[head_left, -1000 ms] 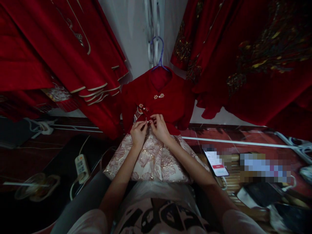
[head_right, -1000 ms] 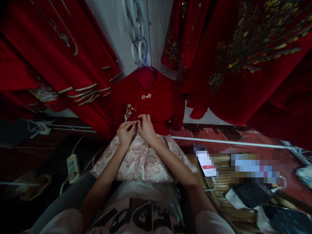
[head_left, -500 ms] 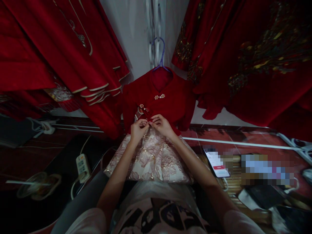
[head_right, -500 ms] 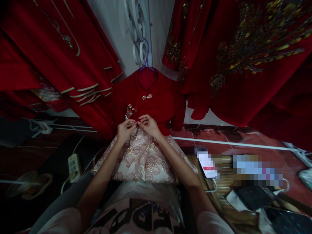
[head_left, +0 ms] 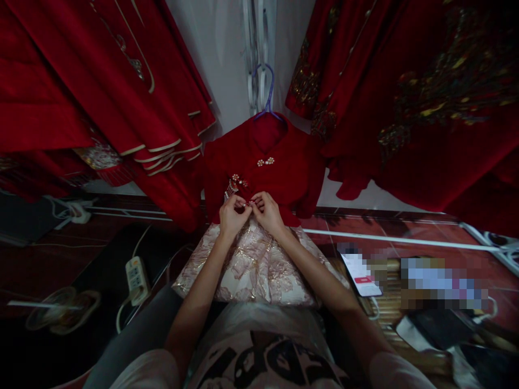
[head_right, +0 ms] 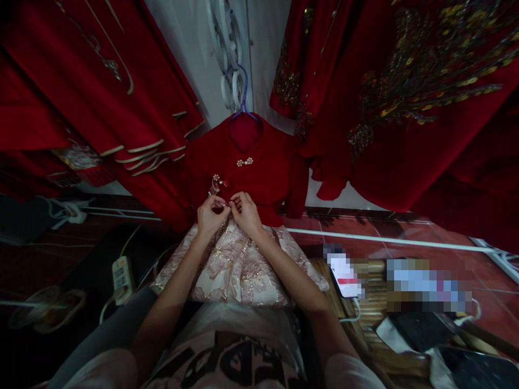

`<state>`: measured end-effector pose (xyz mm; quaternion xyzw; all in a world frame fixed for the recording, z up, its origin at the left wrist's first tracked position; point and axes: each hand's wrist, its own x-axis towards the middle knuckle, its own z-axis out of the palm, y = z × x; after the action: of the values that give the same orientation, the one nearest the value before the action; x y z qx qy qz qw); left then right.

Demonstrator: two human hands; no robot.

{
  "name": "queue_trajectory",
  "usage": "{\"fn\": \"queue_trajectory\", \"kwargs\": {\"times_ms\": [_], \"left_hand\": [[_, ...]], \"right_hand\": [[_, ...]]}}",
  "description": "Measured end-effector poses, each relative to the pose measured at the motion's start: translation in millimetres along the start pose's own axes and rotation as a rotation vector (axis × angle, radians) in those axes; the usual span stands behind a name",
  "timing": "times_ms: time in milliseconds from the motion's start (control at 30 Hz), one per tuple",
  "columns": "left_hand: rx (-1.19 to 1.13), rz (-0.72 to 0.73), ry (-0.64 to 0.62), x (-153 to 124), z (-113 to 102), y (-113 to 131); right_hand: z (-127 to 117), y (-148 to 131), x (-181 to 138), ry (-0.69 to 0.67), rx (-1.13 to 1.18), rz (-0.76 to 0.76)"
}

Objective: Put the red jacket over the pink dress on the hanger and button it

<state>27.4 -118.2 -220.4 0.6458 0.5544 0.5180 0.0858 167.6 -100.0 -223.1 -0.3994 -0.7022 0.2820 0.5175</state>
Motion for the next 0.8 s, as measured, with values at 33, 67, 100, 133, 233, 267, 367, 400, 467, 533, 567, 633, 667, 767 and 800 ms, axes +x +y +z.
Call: {"fn": "queue_trajectory", "kwargs": {"times_ms": [33,67,100,133,233,267,367,400,467,533,567,633,667,767,800], "left_hand": [[-0.040,-0.008,0.004,-0.6,-1.1,1.2],[-0.082,-0.025,0.016,-1.3,-2.7,1.6],[-0.121,-0.046,0.041,-2.0,-4.9,1.1],[-0.148,-0.067,0.075,-2.6,-7.5,-0.3],[-0.155,-0.113,0.136,-3.0,-15.1,-9.5],[-0.146,-0.126,0.107,-2.8,-16.6,-13.6],[-0.127,-0.139,-0.059,-2.8,-15.1,-24.8],[-0.134,-0.136,-0.096,-3.3,-13.0,-26.9],[-0.164,-0.130,-0.108,-5.0,-8.1,-27.3],[-0.197,-0.135,-0.075,-7.2,-4.4,-23.6],[-0.215,-0.138,-0.066,-8.4,-3.2,-21.0],[-0.257,-0.147,-0.068,-10.6,-2.0,-16.0],[-0.277,-0.154,-0.073,-11.7,-1.5,-14.4],[-0.302,-0.192,-0.063,-14.4,1.4,-14.0],[-0.299,-0.204,-0.053,-15.1,2.8,-15.0]], "right_hand": [[-2.5,-1.6,1.6,-0.002,0.015,0.019],[-5.9,-3.5,3.6,0.002,0.036,0.041],[-10.3,-5.7,5.9,0.013,0.063,0.060],[-15.5,-8.1,8.4,0.030,0.092,0.073],[-32.4,-15.9,14.8,0.080,0.196,0.094],[-37.3,-18.4,16.1,0.081,0.230,0.102],[-47.1,-23.9,17.6,0.040,0.271,0.114],[-48.6,-24.9,17.5,0.020,0.258,0.110],[-50.0,-26.0,16.7,-0.020,0.212,0.094],[-50.2,-25.5,15.7,-0.060,0.157,0.075],[-50.2,-24.6,15.2,-0.080,0.128,0.064],[-50.1,-21.5,14.2,-0.134,0.064,0.040],[-49.9,-19.2,13.7,-0.165,0.030,0.035],[-48.0,-11.6,12.5,-0.234,-0.072,0.080],[-46.9,-9.4,12.3,-0.244,-0.098,0.100]]}}
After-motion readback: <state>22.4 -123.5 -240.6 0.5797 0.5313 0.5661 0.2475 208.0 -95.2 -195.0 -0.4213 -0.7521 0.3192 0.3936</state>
